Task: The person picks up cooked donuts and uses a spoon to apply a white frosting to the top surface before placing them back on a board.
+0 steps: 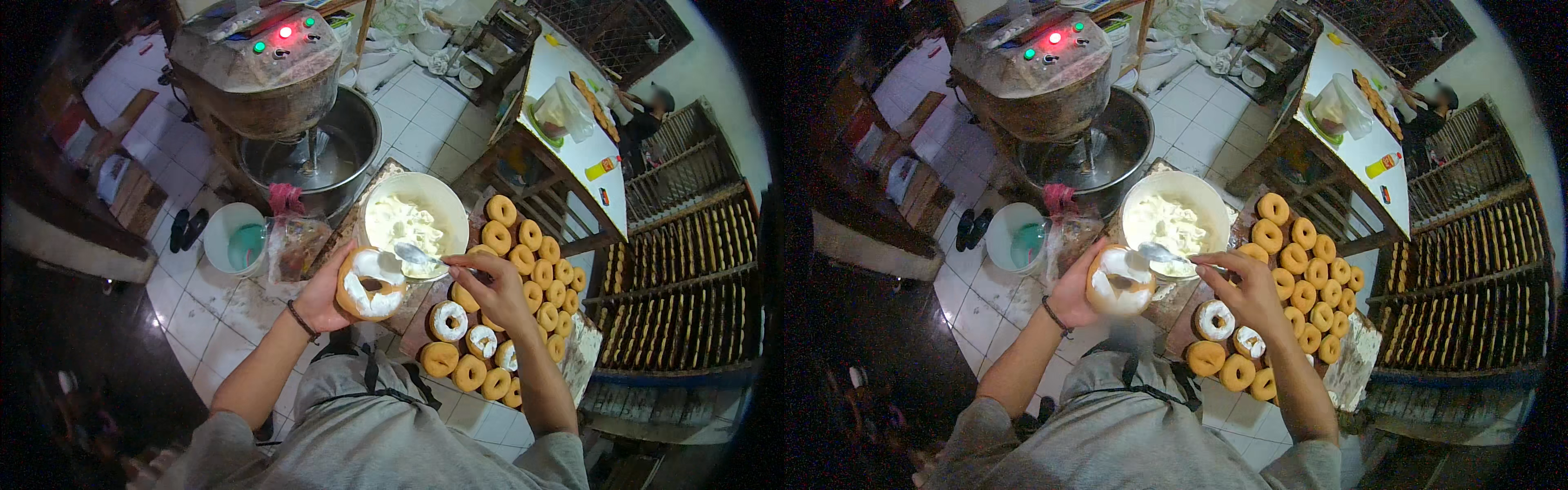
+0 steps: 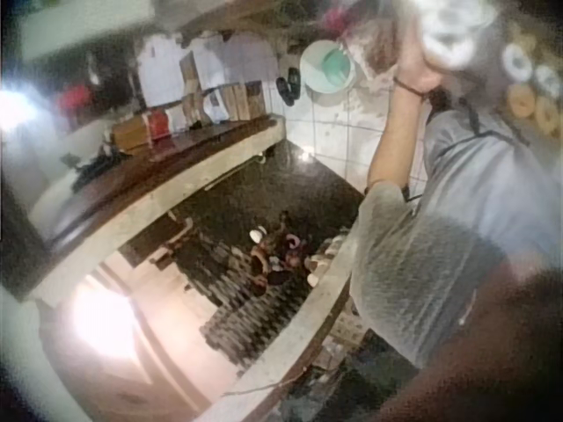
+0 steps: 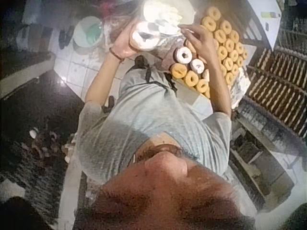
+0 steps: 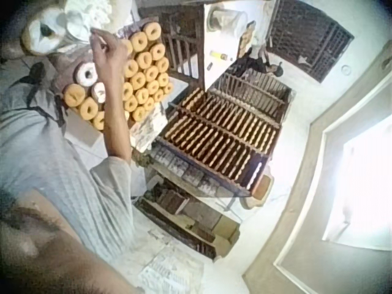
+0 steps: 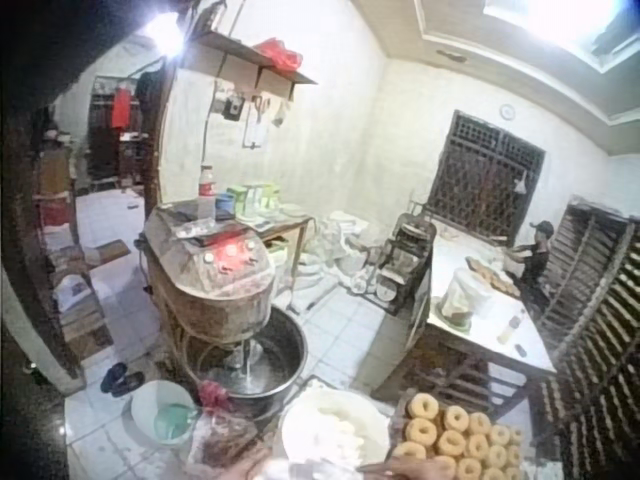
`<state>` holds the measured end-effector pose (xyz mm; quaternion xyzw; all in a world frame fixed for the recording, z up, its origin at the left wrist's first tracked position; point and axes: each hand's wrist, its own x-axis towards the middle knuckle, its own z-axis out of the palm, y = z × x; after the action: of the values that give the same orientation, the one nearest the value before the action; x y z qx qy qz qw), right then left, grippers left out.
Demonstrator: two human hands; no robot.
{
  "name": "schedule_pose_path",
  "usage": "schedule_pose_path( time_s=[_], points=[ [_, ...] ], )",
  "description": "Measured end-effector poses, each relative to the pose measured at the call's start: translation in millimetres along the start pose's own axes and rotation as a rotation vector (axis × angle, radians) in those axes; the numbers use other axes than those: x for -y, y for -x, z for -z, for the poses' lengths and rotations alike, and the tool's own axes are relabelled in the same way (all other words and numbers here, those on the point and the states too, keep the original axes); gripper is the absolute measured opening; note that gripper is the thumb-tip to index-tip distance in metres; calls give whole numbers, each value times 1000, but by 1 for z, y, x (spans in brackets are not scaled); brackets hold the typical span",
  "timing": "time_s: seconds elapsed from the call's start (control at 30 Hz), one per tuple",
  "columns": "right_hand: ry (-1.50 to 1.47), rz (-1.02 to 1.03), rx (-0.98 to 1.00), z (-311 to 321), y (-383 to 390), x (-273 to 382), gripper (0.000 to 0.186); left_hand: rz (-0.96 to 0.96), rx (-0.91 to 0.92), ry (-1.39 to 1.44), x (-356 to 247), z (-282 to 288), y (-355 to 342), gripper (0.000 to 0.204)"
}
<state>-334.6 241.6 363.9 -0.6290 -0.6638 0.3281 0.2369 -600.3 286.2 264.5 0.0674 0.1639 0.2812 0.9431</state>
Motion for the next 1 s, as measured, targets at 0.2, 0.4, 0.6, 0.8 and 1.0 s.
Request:
schedule_pose_path(
  time_s=[0.2, 0.4, 0.6, 0.8, 1.0],
  points=[
    [-288, -25, 295, 3, 4, -23, 22, 13, 28, 16, -5, 0, 1, 61],
    [-281, -73, 293, -16, 18, -20, 22, -147, 32, 89, 3, -6, -2, 60],
    [-440, -189, 108, -54, 36, -27, 24, -385, -96, 214, 26, -7, -14, 56],
    [-714, -384, -30, -98, 60, -14, 26, -991, -290, -324, 62, -17, -27, 57],
    [-775, -335, 22, -93, 70, -5, 27, -1020, -451, -694, 83, -8, -33, 56]
  ],
)
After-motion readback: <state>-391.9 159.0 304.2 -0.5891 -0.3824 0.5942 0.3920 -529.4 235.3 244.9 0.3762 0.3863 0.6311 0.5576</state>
